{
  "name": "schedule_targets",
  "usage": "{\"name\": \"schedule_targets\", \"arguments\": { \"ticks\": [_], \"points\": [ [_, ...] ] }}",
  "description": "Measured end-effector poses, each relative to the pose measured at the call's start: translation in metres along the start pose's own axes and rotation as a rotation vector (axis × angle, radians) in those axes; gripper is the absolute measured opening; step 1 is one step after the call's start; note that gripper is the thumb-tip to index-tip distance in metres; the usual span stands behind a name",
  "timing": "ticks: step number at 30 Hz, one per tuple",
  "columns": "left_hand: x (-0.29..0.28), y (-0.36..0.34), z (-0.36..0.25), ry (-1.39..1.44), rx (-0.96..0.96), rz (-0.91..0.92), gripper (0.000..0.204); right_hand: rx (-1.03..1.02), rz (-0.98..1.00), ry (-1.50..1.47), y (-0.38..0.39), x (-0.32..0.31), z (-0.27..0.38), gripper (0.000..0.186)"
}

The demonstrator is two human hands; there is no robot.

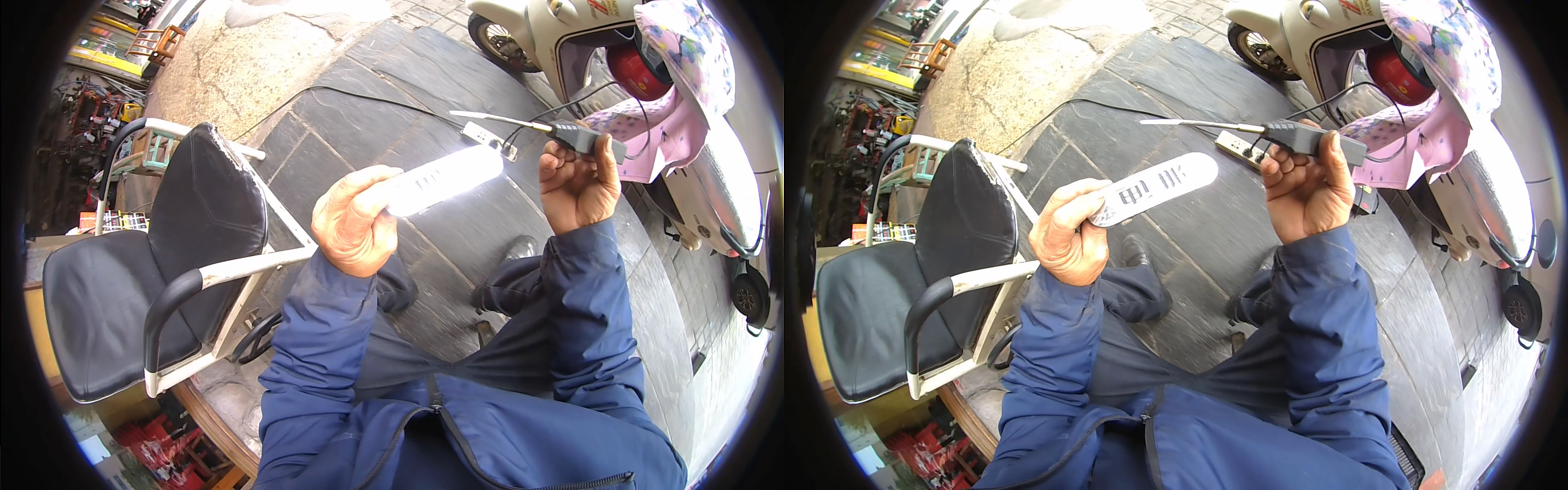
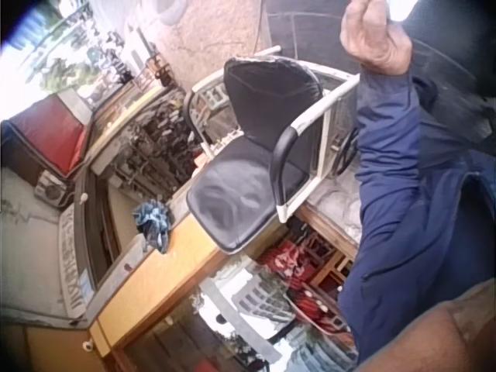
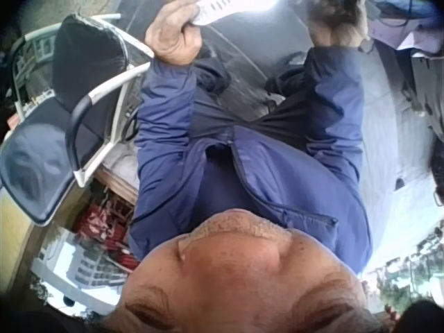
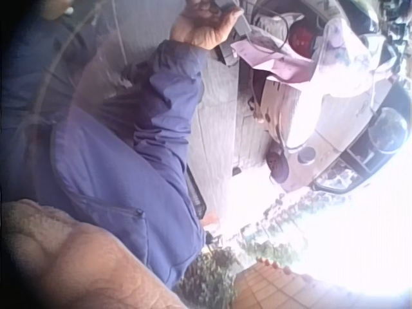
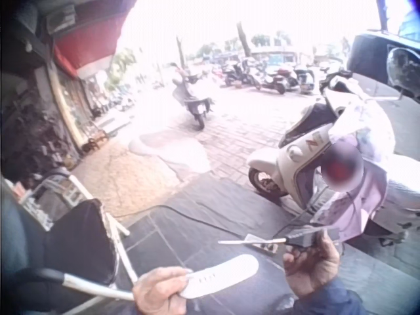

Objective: The person uses a soldering iron to heat and remove a sticker from a metal plate, then installs the plate onto the rear of a scooter. They then open the front storage compartment and use a wrench to tighten bolts inside.

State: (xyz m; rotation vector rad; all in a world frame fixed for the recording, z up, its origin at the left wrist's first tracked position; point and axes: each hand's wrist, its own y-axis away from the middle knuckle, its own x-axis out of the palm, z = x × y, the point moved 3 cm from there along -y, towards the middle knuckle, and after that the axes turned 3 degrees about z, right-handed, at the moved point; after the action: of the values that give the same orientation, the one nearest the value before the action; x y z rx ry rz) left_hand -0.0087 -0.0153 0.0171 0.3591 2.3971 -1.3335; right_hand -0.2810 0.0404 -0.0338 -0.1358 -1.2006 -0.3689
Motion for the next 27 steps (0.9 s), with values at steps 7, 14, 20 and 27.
{"name": "schedule_targets", "arguments": {
  "ticks": [7, 14, 20, 27],
  "points": [
    [0.0008, 0.0013, -0.0021, -0.044, 0.007, 0.016, 0.036, 0.016, 0.014, -0.012, 0.0003, 0.0001, -0.0012, 0.040],
    [0.0010, 0.0018, -0.0079, -0.219, -0.083, -0.090, 0.036, -0.014, -0.020, 0.004, 0.0003, 0.0015, 0.0014, 0.041],
    [-0.0034, 0.0025, -0.0078, -0.315, -0.204, -0.138, 0.031, -0.005, 0.010, -0.031, -0.0006, -0.0001, 0.0025, 0.042],
    [-0.0046, -0.0006, -0.0040, -0.345, -0.341, -0.086, 0.024, -0.002, 0.042, -0.017, -0.0006, -0.0016, 0.0021, 0.043]
  ]
}}
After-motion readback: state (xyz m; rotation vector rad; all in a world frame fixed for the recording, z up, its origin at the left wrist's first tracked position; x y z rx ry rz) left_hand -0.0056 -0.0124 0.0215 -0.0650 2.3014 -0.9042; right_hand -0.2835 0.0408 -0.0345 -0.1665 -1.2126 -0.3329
